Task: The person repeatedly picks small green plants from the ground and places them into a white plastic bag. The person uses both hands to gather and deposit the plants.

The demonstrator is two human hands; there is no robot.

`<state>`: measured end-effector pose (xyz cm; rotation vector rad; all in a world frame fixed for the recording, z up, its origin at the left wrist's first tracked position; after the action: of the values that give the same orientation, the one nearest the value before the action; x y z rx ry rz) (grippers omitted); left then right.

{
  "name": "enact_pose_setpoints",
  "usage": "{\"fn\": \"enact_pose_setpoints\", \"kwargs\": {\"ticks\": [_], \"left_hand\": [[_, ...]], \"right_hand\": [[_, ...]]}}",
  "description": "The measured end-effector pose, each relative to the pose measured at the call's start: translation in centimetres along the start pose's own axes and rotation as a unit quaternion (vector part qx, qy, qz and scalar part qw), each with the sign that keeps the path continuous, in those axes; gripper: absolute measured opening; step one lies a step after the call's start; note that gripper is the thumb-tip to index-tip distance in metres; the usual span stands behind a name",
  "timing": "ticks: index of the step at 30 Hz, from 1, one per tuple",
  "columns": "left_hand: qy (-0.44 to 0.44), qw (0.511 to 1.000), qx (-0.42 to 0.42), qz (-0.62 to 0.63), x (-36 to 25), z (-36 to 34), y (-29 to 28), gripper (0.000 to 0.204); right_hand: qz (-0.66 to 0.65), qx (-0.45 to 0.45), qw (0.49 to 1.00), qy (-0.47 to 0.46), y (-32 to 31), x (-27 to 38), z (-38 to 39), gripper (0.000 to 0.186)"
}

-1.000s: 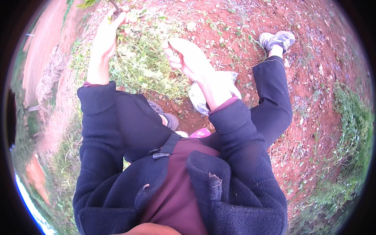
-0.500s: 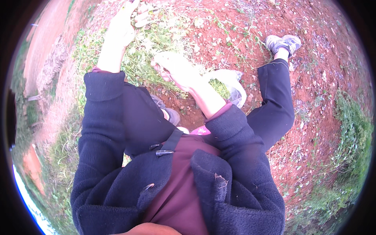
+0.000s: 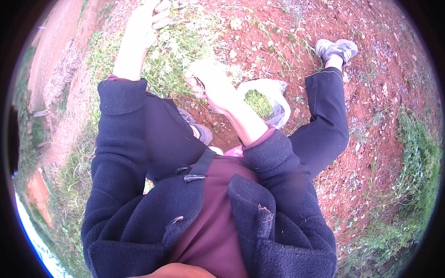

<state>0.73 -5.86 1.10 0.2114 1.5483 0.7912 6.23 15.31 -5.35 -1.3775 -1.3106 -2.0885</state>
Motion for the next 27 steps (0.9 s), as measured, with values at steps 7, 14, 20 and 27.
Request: {"fn": "enact_pose_setpoints", "kwargs": {"ticks": [7,14,20,27], "left_hand": [[0.003,1.000,0.005,0.013,0.2,-0.3,0.0,0.018],[-0.001,1.000,-0.009,0.014,0.2,-0.2,0.5,0.016],[-0.010,1.000,-0.025,0.009,0.3,-0.2,0.8,0.014],[-0.012,0.998,0.023,0.054,0.6,-1.0,-0.2,0.008]], "right_hand": [[-0.082,-0.010,0.996,0.016,0.3,-0.1,0.7,0.024],[-0.099,-0.014,0.995,0.028,0.3,0.0,1.1,0.024],[-0.108,-0.026,0.993,0.034,0.5,-0.1,1.5,0.022],[-0.113,-0.015,0.993,0.030,0.3,-0.5,1.9,0.022]]}}
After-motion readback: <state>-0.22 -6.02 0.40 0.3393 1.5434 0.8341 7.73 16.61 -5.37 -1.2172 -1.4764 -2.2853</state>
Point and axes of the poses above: each hand's wrist, its own z-axis away from the middle knuckle, its own y-axis out of the palm, x = y × z, the point moved 1 cm from there along -z, towards the middle knuckle, and after that the axes turned 10 degrees about z, right-handed, at the moved point
